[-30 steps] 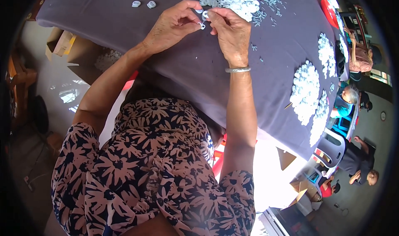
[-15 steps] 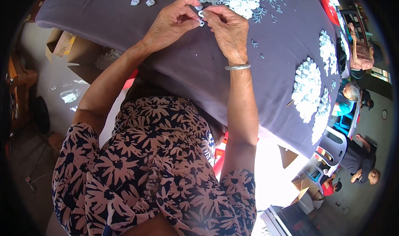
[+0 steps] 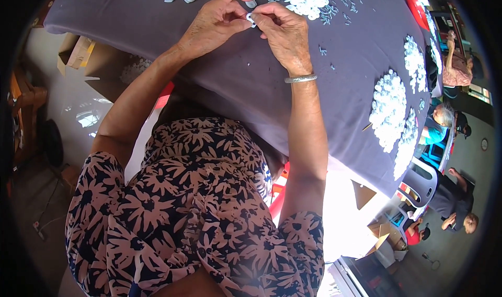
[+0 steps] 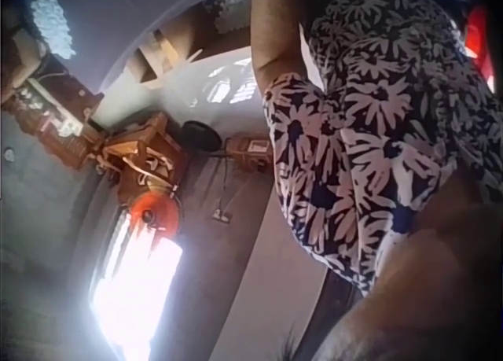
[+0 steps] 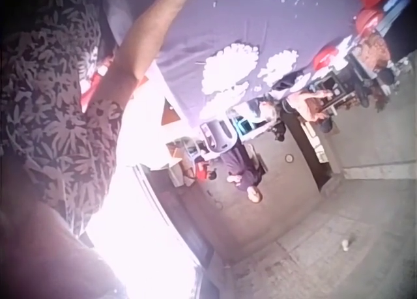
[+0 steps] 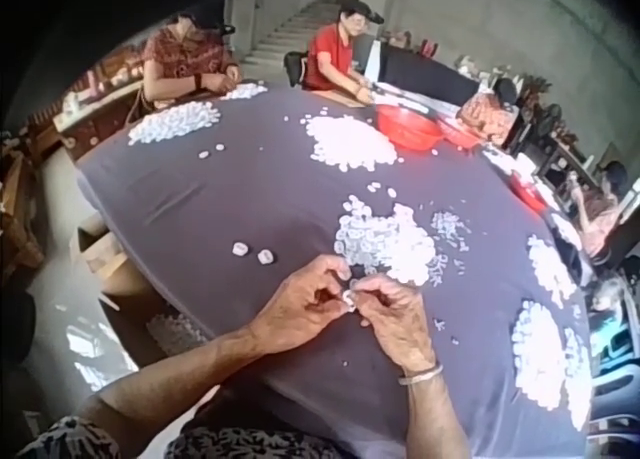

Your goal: The person assembles small plastic parts by hand, inserting fasteners into them.

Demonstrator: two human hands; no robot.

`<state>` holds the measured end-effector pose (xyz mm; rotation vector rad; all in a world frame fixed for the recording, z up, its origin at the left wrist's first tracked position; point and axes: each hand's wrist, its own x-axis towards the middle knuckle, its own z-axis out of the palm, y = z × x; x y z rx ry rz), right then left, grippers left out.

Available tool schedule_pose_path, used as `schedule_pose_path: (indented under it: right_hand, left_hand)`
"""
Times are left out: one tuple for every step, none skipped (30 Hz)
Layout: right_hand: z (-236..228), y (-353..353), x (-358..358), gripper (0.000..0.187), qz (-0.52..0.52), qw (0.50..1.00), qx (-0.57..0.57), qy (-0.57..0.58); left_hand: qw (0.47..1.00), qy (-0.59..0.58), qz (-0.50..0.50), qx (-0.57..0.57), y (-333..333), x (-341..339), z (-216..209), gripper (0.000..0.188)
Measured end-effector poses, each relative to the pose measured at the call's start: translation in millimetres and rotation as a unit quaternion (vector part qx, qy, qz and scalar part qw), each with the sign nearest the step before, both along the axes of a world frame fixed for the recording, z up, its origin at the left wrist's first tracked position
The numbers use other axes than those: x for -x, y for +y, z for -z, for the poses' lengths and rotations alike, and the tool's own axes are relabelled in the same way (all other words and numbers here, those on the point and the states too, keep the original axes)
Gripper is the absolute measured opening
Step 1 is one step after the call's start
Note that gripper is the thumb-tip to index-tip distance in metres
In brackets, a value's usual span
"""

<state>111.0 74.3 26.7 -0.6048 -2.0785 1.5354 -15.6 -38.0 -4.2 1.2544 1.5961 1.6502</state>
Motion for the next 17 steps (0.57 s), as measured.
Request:
schedule_pose_path:
  right_hand:
    - [-1,0,0,0.009,-0.013,1.000,-0.001,-0.004]
    - [0,0,-1,0.009,-0.012,1.000,-0.001,-0.004]
    - [-1,0,-1,0.010,-0.016,1.000,-0.015,-0.008]
    - [-1,0,-1,0.011,-0.020,0.999,-0.030,-0.012]
    - [0,0,-1,0.011,-0.019,0.999,-0.030,-0.011]
    - [1,1,-2,0.013,-0.039,0.999,-0.034,-0.007]
    - [3,2,-2,0.016,-0.058,0.998,-0.037,-0.004]
    - [5,4,-3,0.016,-0.057,0.998,-0.039,-0.002]
    - [8,6,-4,0.021,-0.074,0.996,-0.052,0.003]
    - [10,9,-5,0.025,-0.092,0.994,-0.064,0.009]
    - [10,8,-5,0.025,-0.093,0.994,-0.065,0.011]
    - [10,8,-5,0.026,-0.090,0.991,-0.103,0.008]
    - [10,7,-5,0.028,-0.087,0.986,-0.140,0.006]
    - [10,7,-5,0.028,-0.087,0.986,-0.140,0.007]
    - [9,8,-6,0.027,-0.086,0.984,-0.157,0.011]
    - [9,8,-6,0.027,-0.085,0.981,-0.174,0.015]
    - [9,8,-6,0.027,-0.085,0.981,-0.173,0.015]
  left_hand:
    - [1.000,0.000,0.000,0.001,-1,0,0,0.039]
    - [1.000,-0.007,0.003,0.004,-2,0,-3,0.038]
    - [1.000,-0.013,0.006,0.008,-2,0,-4,0.038]
    - [1.000,-0.012,0.007,0.007,-2,1,-3,0.038]
    - [1.000,-0.006,0.009,0.013,-1,1,-3,0.037]
    - [1.000,0.001,0.012,0.019,-1,2,-3,0.037]
    - [1.000,0.002,0.012,0.018,-3,3,-4,0.037]
    - [0.998,-0.033,0.031,0.031,-5,4,-7,0.038]
    - [0.995,-0.068,0.049,0.045,-6,5,-9,0.039]
    - [0.996,-0.066,0.050,0.044,-5,5,-9,0.039]
    - [0.996,-0.069,0.051,0.032,-5,4,-9,0.037]
    - [0.996,-0.073,0.052,0.020,-6,5,-9,0.035]
    - [0.996,-0.072,0.051,0.019,-7,5,-10,0.035]
    - [0.993,-0.092,0.062,0.028,-8,5,-13,0.035]
    - [0.990,-0.113,0.073,0.037,-9,5,-16,0.035]
    - [0.988,-0.116,0.084,0.051,-10,6,-19,0.036]
    - [0.986,-0.118,0.095,0.066,-12,8,-23,0.038]
